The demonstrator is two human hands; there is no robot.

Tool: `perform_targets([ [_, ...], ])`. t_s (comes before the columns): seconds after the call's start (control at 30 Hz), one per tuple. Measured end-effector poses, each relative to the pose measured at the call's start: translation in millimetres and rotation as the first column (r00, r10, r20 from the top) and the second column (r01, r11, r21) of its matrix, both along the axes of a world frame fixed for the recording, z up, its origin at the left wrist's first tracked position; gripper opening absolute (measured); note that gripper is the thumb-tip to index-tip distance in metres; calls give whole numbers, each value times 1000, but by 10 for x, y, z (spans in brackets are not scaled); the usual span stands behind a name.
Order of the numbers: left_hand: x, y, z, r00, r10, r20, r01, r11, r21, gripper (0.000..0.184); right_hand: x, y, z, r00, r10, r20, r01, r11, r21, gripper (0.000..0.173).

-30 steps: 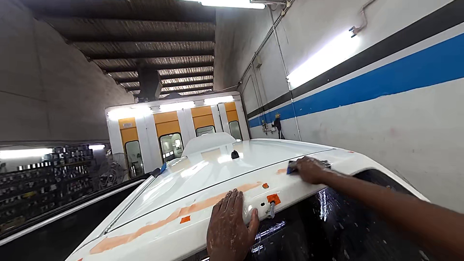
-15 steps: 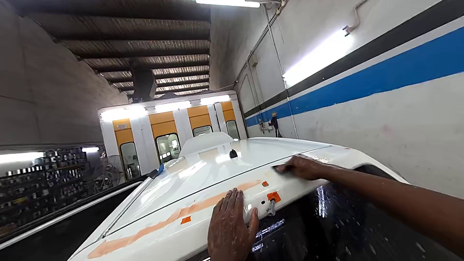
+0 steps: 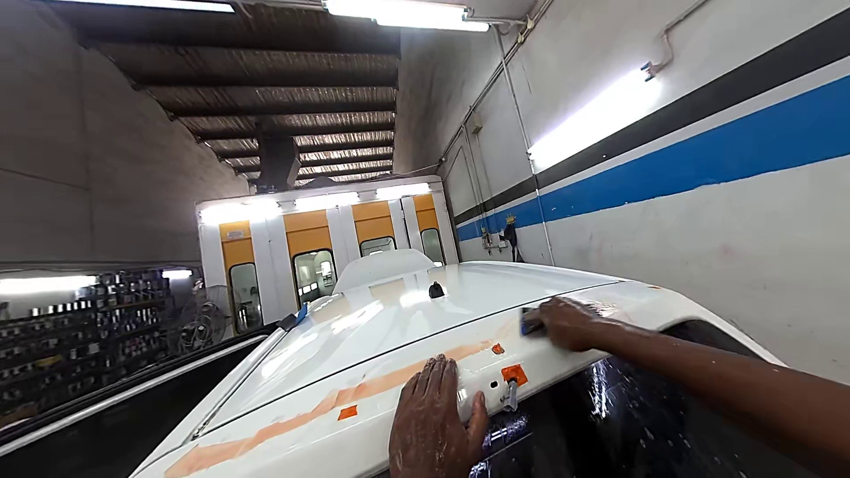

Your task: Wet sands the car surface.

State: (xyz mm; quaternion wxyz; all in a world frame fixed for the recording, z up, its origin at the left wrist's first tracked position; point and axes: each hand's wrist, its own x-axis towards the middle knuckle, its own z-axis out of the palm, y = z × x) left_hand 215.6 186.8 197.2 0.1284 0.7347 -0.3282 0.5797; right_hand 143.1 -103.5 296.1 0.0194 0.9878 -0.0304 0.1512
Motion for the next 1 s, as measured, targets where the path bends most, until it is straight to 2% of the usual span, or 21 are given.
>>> perform_targets([
  [0.07, 13, -5, 19, 1000, -7, 4, 7, 1000, 2, 64, -80, 246, 118, 988, 152, -26, -151, 987, 59, 47],
  [0.1, -7, -8, -1, 1000, -13, -2, 13, 1000, 3, 64, -107, 136, 144, 985, 172, -18, -169, 980, 107, 42],
  [0.2, -21, 8, -7, 1000, -13, 0, 13, 1000, 3, 63, -55, -512, 62, 998, -60, -6, 60, 996, 62, 33],
  [0.23, -22, 8, -13, 1000, -5, -4, 5, 1000, 3, 63, -32, -531, 17, 994, -109, -6, 109, 994, 31, 33],
  [0.27, -14, 9, 1, 1000, 1, -6, -1, 1000, 4, 63, -38, -372, 3, 996, -90, -6, 90, 996, 11, 33],
  [0.33, -7, 6, 7, 1000, 2, -16, -2, 1000, 15, 64, -157, 114, 26, 997, 70, -25, -69, 997, 23, 44],
  [0.37, -7, 9, -3, 1000, -3, -19, 3, 1000, 21, 64, -207, 184, 24, 986, 166, -21, -165, 984, 67, 50],
  [0.4, -2, 15, -6, 1000, -8, -9, 9, 1000, 22, 63, -221, 82, 11, 968, 248, 21, -249, 959, 136, 48],
  [0.43, -6, 26, -26, 1000, -12, -1, 13, 1000, 26, 63, -216, -112, -36, 961, 261, 86, -273, 946, 176, 42],
  [0.5, 2, 16, -18, 1000, -14, 10, 14, 1000, 21, 63, -148, -474, -34, 991, 70, 118, -90, 980, 175, 35],
  [0.53, 1, 18, -30, 1000, -17, 9, 16, 1000, 19, 63, -97, -517, -60, 995, -32, 94, 18, 990, 141, 32],
  [0.57, 6, 28, -27, 1000, -18, 4, 17, 1000, 21, 63, -68, -416, -83, 996, -65, 60, 59, 994, 92, 34],
  [0.67, -1, 25, 7, 999, -29, -16, 29, 999, 22, 62, -288, 103, 6, 997, 80, -6, -80, 996, 46, 48],
  [0.73, -9, 17, -12, 999, -34, -5, 34, 999, 15, 62, -350, -174, 48, 992, 123, 26, -125, 982, 143, 40],
  [0.83, -8, -6, -18, 1000, -22, 6, 22, 1000, 3, 62, -164, -799, 33, 984, -175, 14, 174, 981, 84, 28],
  [0.87, -6, -11, -11, 1000, -13, 1, 13, 1000, 2, 63, -79, -783, -37, 983, -185, 13, 185, 982, 29, 29],
  [0.93, -3, -25, 19, 1000, -2, -7, 2, 1000, -3, 63, -67, -283, -32, 999, -48, -17, 48, 999, -21, 35],
  [1.0, -17, -32, 15, 1000, -3, -13, 3, 1000, 10, 64, -137, 96, 55, 988, 150, -36, -149, 988, 46, 47],
])
